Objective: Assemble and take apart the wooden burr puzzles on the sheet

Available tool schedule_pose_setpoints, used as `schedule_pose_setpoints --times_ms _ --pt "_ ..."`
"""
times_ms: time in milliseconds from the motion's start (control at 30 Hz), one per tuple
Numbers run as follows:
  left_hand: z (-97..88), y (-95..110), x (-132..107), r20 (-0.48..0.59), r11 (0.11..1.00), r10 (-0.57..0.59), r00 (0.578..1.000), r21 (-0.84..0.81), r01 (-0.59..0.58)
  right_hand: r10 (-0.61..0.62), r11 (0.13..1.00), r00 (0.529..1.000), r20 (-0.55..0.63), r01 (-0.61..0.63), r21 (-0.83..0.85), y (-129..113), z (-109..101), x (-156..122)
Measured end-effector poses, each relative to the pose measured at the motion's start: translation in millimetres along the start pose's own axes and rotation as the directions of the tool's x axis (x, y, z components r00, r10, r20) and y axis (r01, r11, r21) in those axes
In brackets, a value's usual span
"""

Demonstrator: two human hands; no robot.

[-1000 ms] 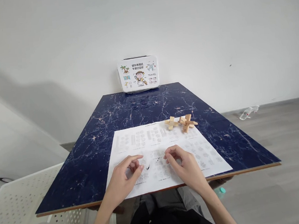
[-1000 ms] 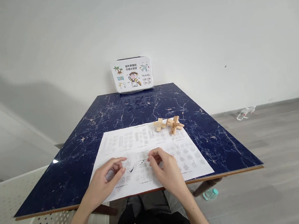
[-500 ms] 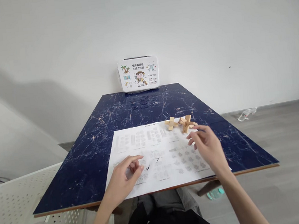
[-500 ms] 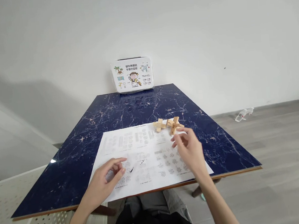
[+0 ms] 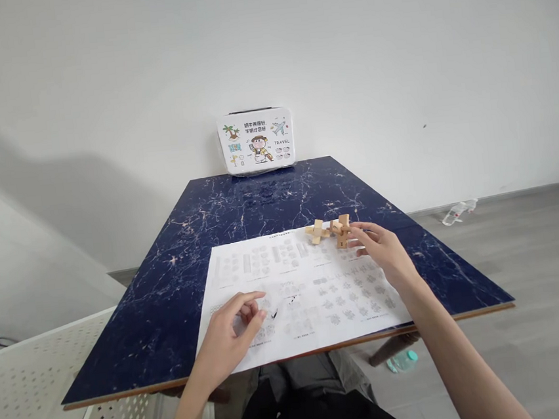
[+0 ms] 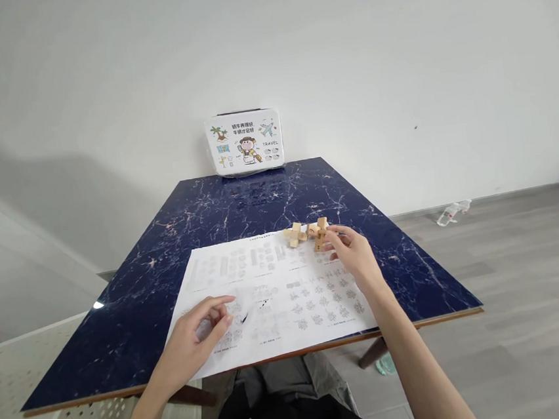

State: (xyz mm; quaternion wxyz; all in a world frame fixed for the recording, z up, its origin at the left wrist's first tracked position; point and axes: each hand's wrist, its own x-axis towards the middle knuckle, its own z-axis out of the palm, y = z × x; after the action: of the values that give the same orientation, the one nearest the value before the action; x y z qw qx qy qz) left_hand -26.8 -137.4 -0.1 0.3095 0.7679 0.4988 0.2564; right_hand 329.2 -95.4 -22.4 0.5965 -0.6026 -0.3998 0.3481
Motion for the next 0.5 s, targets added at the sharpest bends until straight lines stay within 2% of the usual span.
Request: schedule_pose_setpoints --times_ms 100,167,233,333,500 --pt "0.5 1.0 0.2 -0.003 1.0 0.008 1.0 -0.012 -0.008 0.008 0.995 0.997 -0.074 0.0 0.099 -2.2 -0.8 -10.3" --pt "0.8 1.9 0.3 -0.006 1.0 0.013 1.0 -0.016 -0.013 -0.058 0.994 0.99 -0.127 0.069 0.083 -4.9 -0.7 -23.1" --pt "0.8 2.6 0.3 -0.008 1.0 0.016 1.0 -0.018 -0.016 -0.134 0.989 0.982 -0.13 0.141 0.048 -9.0 1.7 -39.8" --pt "0.6 3.2 -0.1 0.006 1.0 0.004 1.0 -0.019 -0.004 -0.159 0.985 0.987 -0.035 0.161 0.058 -16.8 11.7 -67.1" --pt "0.5 2.4 -1.2 0.013 0.999 -0.008 1.0 -0.032 0.009 -0.084 0.985 0.966 0.245 0.044 0.164 -25.6 41.8 -101.8"
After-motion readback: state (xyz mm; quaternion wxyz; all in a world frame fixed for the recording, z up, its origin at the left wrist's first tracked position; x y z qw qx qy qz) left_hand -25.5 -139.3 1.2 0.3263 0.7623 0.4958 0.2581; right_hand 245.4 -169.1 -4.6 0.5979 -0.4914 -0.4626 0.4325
